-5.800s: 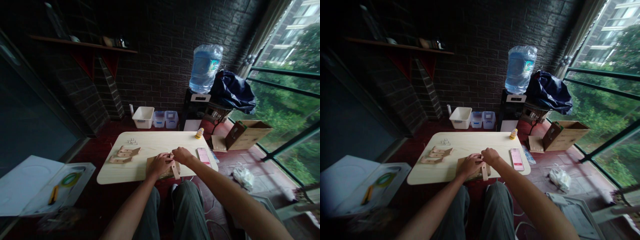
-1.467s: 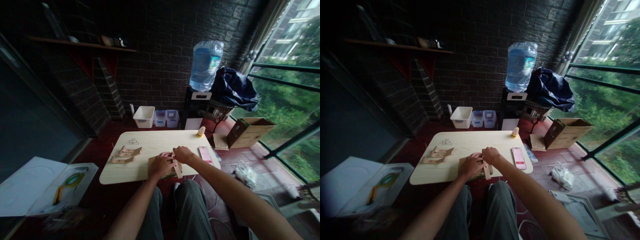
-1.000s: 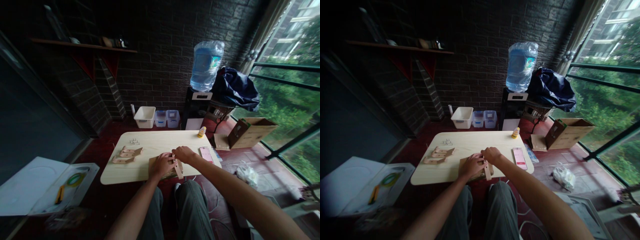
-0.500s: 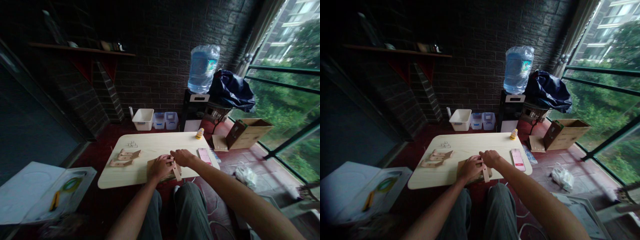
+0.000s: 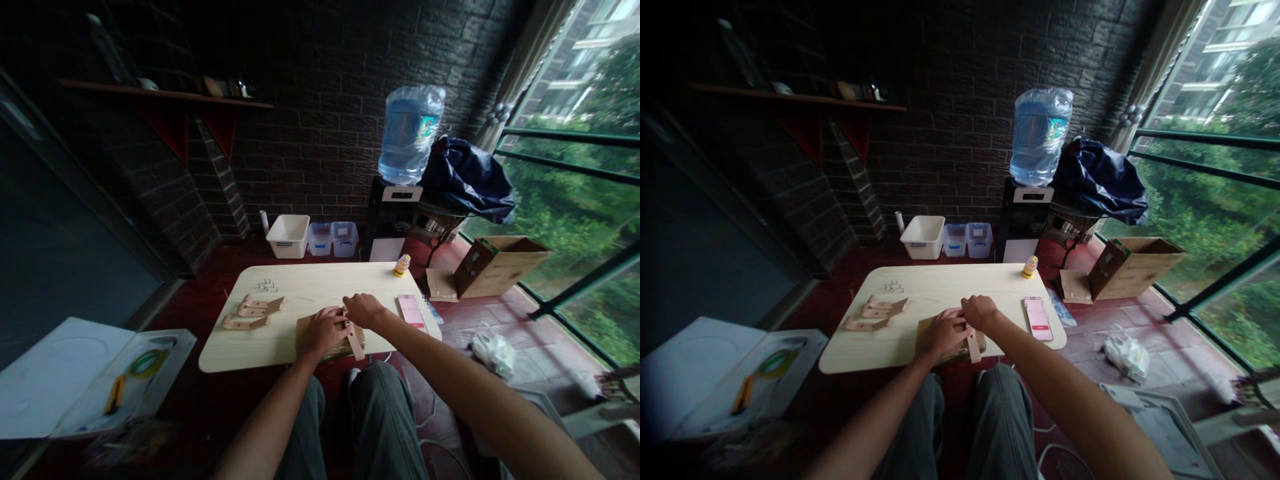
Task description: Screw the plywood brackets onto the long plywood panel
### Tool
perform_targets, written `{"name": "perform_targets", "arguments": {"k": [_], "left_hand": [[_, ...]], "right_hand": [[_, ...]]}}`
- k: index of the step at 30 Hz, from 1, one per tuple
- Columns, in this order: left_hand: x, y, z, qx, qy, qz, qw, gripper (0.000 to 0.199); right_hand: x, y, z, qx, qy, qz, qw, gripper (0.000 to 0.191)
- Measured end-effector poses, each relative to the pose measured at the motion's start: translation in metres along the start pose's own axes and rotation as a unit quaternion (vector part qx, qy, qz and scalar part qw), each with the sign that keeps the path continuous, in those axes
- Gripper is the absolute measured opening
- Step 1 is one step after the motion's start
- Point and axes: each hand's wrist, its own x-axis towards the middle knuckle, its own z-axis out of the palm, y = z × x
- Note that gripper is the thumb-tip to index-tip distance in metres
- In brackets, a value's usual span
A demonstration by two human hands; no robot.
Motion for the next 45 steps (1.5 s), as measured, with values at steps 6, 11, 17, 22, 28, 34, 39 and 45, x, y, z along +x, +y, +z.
{"name": "perform_targets", "arguments": {"k": [6, 11, 17, 22, 28, 34, 39, 45], "left_hand": [[-0.002, 0.003, -0.003, 0.001, -0.007, -0.005, 1.000, 0.024], [-0.002, 0.003, -0.006, -0.001, -0.010, -0.008, 1.000, 0.023], [-0.001, 0.001, -0.004, 0.003, -0.009, -0.006, 1.000, 0.022], [-0.001, 0.003, -0.003, 0.006, -0.009, -0.012, 1.000, 0.025], [-0.001, 0.001, -0.001, 0.005, -0.003, -0.011, 1.000, 0.025], [0.000, 0.002, -0.003, 0.008, -0.016, -0.018, 1.000, 0.027], [-0.001, 0.005, -0.004, 0.001, -0.017, -0.010, 1.000, 0.027], [-0.001, 0.003, -0.002, 0.004, -0.013, -0.019, 1.000, 0.028]], "right_hand": [[-0.006, 0.001, -0.002, 0.002, -0.016, -0.020, 1.000, 0.037], [-0.007, 0.003, -0.003, 0.003, -0.014, -0.031, 0.999, 0.029], [-0.002, 0.002, -0.001, 0.025, -0.010, 0.010, 1.000, 0.027], [-0.004, 0.001, -0.003, 0.025, -0.018, -0.009, 0.999, 0.036], [-0.004, 0.004, -0.001, 0.025, -0.016, -0.014, 0.999, 0.026], [-0.007, 0.006, 0.005, 0.039, -0.004, 0.037, 0.999, 0.037], [-0.012, 0.006, 0.000, 0.027, -0.009, -0.017, 0.999, 0.038], [-0.007, 0.002, -0.001, 0.000, -0.007, -0.037, 0.999, 0.027]]}}
